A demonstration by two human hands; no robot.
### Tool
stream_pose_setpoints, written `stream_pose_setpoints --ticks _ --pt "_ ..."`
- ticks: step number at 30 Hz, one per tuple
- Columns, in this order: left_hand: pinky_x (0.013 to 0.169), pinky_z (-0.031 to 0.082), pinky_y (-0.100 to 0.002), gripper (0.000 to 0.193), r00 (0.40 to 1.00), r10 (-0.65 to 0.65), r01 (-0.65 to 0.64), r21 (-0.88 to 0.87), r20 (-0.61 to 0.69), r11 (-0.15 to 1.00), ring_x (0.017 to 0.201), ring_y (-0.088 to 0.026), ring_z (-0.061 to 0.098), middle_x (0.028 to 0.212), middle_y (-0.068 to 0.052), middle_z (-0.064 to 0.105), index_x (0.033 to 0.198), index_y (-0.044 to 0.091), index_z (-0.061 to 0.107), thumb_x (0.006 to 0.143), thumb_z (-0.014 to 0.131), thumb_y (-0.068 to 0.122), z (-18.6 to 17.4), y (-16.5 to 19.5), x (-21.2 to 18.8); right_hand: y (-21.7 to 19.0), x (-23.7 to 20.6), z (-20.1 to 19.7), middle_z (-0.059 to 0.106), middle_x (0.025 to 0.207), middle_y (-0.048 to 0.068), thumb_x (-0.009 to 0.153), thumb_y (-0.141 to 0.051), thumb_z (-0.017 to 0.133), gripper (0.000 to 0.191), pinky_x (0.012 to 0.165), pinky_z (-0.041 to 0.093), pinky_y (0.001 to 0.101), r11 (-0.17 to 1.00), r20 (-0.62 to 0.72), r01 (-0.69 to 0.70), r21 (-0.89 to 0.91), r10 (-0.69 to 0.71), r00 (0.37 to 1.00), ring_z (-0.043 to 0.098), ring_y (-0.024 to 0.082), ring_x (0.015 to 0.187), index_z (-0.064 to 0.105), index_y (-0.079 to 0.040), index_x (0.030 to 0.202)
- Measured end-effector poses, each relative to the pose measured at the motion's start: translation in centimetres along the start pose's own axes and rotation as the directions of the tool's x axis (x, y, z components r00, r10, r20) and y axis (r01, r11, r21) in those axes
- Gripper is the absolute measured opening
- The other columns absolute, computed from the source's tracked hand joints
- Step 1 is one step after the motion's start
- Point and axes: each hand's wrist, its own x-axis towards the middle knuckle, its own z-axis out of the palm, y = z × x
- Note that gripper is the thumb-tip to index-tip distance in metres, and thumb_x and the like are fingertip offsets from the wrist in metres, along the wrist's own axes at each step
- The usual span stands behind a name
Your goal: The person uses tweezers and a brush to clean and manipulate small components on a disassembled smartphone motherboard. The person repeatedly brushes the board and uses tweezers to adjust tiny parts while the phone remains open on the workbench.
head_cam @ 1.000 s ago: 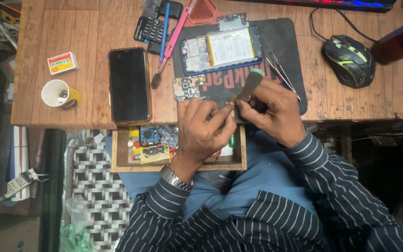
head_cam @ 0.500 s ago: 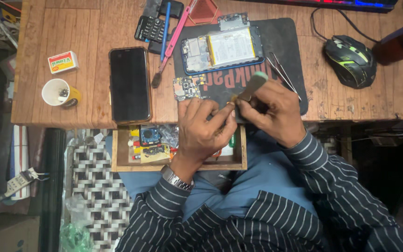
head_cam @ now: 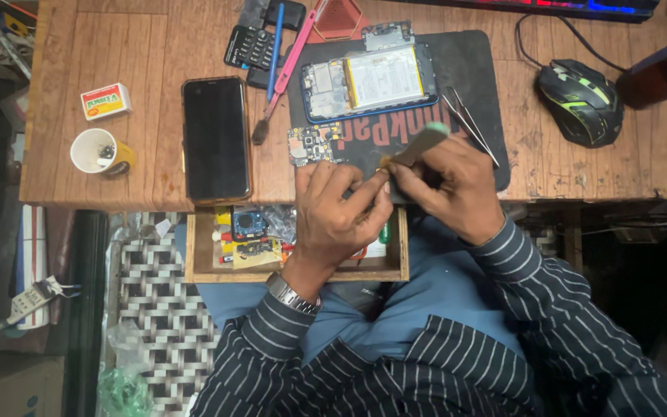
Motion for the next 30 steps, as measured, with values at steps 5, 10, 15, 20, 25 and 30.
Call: stream_pose_setpoints --ticks 5,10,15,20,25,30 --pt "0.083 0.039 -0.038 0.019 1.0 0.002 -0.002 -0.006 0.001 1.0 0.081 -0.019 0.054 0.086 -0.002 0.056 0.103 0.008 0.078 0.085 0.079 0.015 -0.11 -0.07 0.08 0.05 -0.14 0.19 0.061 0.075 0.005 0.089 -0.008 0.08 0.012 0.059 0.043 0.0311 0.999 -0.042 -0.045 -0.017 0.045 0.998 0.054 0.016 0.063 0.075 -0.002 0.098" --pt "0.083 0.039 -0.038 0.02 1.0 0.01 -0.01 0.009 0.002 1.0 0.081 -0.019 0.054 0.086 -0.001 0.056 0.104 0.009 0.078 0.085 0.079 0.015 -0.06 -0.04 0.05 0.12 -0.15 0.22 0.057 0.074 0.005 0.088 -0.006 0.079 0.01 0.064 0.043 0.0321 1.0 -0.041 -0.028 -0.009 0.028 0.999 0.055 0.017 0.066 0.07 -0.002 0.089" --pt "0.081 0.039 -0.038 0.018 1.0 0.003 -0.003 0.002 0.005 1.0 0.08 -0.019 0.054 0.085 -0.002 0.056 0.102 0.009 0.078 0.085 0.079 0.015 -0.04 -0.04 0.05 -0.09 -0.11 0.04 0.059 0.077 0.005 0.089 -0.007 0.08 0.011 0.063 0.044 0.0314 0.998 0.004 -0.022 0.051 0.022 1.0 0.057 0.017 0.068 0.071 -0.002 0.092" --pt "0.082 0.039 -0.038 0.018 1.0 0.001 -0.001 -0.001 0.0 1.0 0.081 -0.019 0.054 0.085 -0.001 0.055 0.102 0.009 0.077 0.085 0.078 0.015 -0.12 0.06 0.08 -0.27 0.14 -0.21 0.062 0.081 0.006 0.089 -0.006 0.079 0.01 0.068 0.046 0.0331 0.999 -0.021 0.036 0.005 -0.036 0.999 0.058 0.019 0.072 0.072 -0.002 0.095" --pt "0.08 0.038 -0.038 0.021 1.0 0.006 -0.006 0.002 0.006 1.0 0.08 -0.019 0.054 0.085 -0.001 0.055 0.104 0.009 0.079 0.083 0.078 0.014 -0.09 0.04 0.14 -0.16 0.08 -0.21 0.061 0.078 0.006 0.089 -0.006 0.078 0.009 0.065 0.046 0.0325 1.0 -0.023 -0.021 0.001 0.021 1.0 0.057 0.019 0.071 0.073 -0.003 0.095" --pt "0.081 0.039 -0.038 0.02 1.0 -0.003 0.003 -0.01 0.001 1.0 0.081 -0.019 0.055 0.086 -0.001 0.056 0.103 0.009 0.078 0.084 0.079 0.014 0.17 -0.23 -0.32 0.34 -0.15 -0.04 0.059 0.077 0.006 0.09 -0.007 0.078 0.009 0.068 0.046 0.0328 0.999 0.002 -0.04 -0.007 0.04 0.999 0.056 0.018 0.073 0.073 -0.004 0.097"
